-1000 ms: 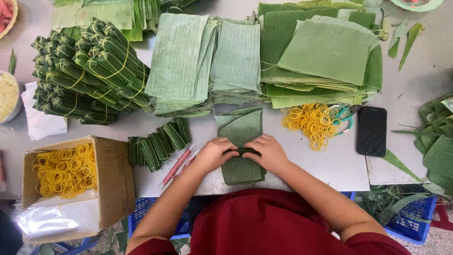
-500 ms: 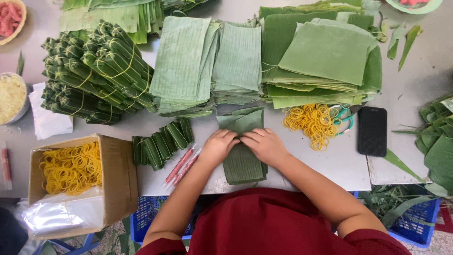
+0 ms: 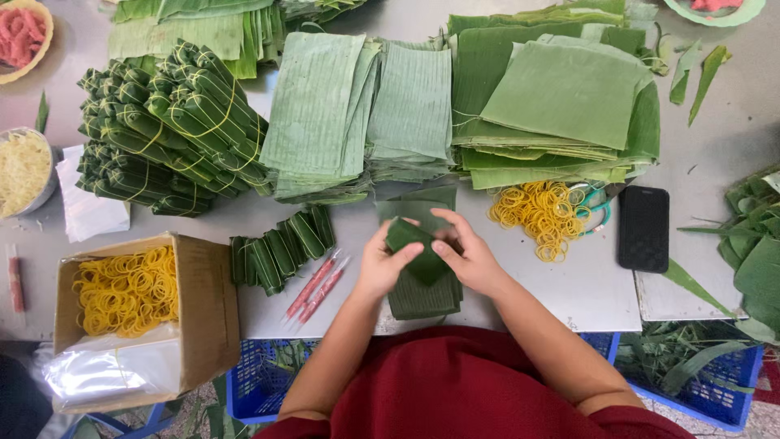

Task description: The person folds and wraps small portions of a pink food mixture into rectangular sections of banana leaves to create small cylindrical packets.

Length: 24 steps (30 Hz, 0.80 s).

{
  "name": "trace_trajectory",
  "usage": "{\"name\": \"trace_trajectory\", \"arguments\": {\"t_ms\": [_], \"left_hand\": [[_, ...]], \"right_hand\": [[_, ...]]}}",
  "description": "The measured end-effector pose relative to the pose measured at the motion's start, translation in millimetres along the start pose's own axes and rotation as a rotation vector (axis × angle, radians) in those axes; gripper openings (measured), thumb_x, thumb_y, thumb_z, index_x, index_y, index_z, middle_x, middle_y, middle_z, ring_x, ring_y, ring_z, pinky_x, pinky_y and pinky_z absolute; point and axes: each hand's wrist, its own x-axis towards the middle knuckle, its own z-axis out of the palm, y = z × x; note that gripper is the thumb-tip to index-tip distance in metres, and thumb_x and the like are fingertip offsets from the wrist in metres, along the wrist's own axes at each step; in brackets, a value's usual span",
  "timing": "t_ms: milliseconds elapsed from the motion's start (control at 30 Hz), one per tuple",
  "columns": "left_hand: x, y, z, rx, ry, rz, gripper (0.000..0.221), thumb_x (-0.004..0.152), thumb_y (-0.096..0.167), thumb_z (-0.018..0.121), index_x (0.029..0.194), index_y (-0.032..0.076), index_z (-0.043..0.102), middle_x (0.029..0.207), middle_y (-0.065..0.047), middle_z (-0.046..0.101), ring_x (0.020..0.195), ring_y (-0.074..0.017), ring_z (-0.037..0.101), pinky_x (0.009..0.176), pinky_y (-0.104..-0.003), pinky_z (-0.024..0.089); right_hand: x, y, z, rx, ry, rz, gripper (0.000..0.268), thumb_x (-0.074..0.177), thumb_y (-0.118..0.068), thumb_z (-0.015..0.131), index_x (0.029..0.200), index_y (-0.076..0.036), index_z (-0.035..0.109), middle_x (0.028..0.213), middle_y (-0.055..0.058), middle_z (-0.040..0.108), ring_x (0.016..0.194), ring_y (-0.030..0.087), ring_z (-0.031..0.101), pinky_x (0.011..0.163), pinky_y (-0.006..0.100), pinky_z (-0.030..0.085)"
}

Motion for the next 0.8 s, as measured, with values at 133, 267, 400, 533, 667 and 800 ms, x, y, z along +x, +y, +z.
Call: {"name": "trace_trajectory", "arguments": {"t_ms": [133, 267, 400, 533, 667, 800], "left_hand": [[-8.8, -9.3, 10.6, -0.226, -0.176, -0.142, 0.037, 0.086, 0.01, 0.08, 0.121, 0.004, 0.067, 0.112, -0.001, 0.071, 0.101, -0.012, 0.068, 0.091, -0.029, 0.056], [-5.4, -8.0, 15.4, 0.178, 0.011, -0.063, 0.029, 0.086, 0.013, 0.086, 0.109, 0.0, 0.074, 0.101, -0.008, 0.072, 0.091, -0.0164, 0.068, 0.08, -0.032, 0.056], [-1.8, 6.3, 24.2, 0.755, 0.148, 0.047, 0.032, 0.079, 0.022, 0.091, 0.101, 0.004, 0.075, 0.093, -0.012, 0.071, 0.082, -0.0199, 0.068, 0.071, -0.034, 0.056], [-8.9, 15.6, 38.9, 0.8, 0.047, 0.001, 0.052, 0.078, 0.016, 0.084, 0.127, 0.007, 0.072, 0.105, -0.01, 0.076, 0.089, -0.0181, 0.072, 0.078, -0.031, 0.059], [-8.9, 38.9, 19.2, 0.009, -0.336, -0.184, 0.097, 0.075, 0.018, 0.091, 0.157, 0.01, 0.041, 0.128, -0.005, 0.066, 0.11, -0.016, 0.063, 0.099, -0.033, 0.051], [-5.1, 40.8, 10.0, 0.093, -0.444, -0.026, 0.1, 0.071, 0.021, 0.092, 0.153, 0.001, 0.039, 0.145, -0.007, 0.057, 0.128, -0.0191, 0.058, 0.113, -0.036, 0.044]], "right_hand": [[-6.7, -8.8, 1.4, 0.599, -0.152, 0.324, 0.053, 0.099, -0.025, 0.065, 0.151, -0.019, 0.053, 0.121, 0.009, 0.065, 0.103, 0.013, 0.062, 0.09, 0.029, 0.052], [-10.7, -35.5, -1.3, -0.344, 0.071, 0.142, 0.045, 0.091, -0.03, 0.079, 0.134, -0.022, 0.07, 0.119, 0.006, 0.077, 0.092, 0.018, 0.07, 0.082, 0.03, 0.056], [-10.1, -69.8, -12.3, -0.755, -0.018, -0.618, 0.063, 0.067, -0.029, 0.088, 0.125, -0.018, 0.066, 0.144, 0.013, 0.054, 0.103, 0.032, 0.066, 0.088, 0.039, 0.054], [-11.7, -72.1, -6.2, -0.82, -0.156, -0.372, 0.067, 0.061, -0.031, 0.094, 0.12, -0.016, 0.067, 0.143, 0.015, 0.054, 0.09, 0.031, 0.068, 0.078, 0.042, 0.055], [-17.1, -62.7, -16.2, -0.354, -0.025, -0.011, 0.084, 0.048, -0.035, 0.093, 0.123, -0.015, 0.06, 0.143, 0.013, 0.058, 0.073, 0.026, 0.067, 0.071, 0.036, 0.057], [-24.0, -59.1, -20.4, -0.298, -0.02, -0.353, 0.061, 0.075, -0.03, 0.086, 0.131, -0.016, 0.066, 0.147, 0.02, 0.058, 0.127, 0.036, 0.065, 0.097, 0.041, 0.055]]}}
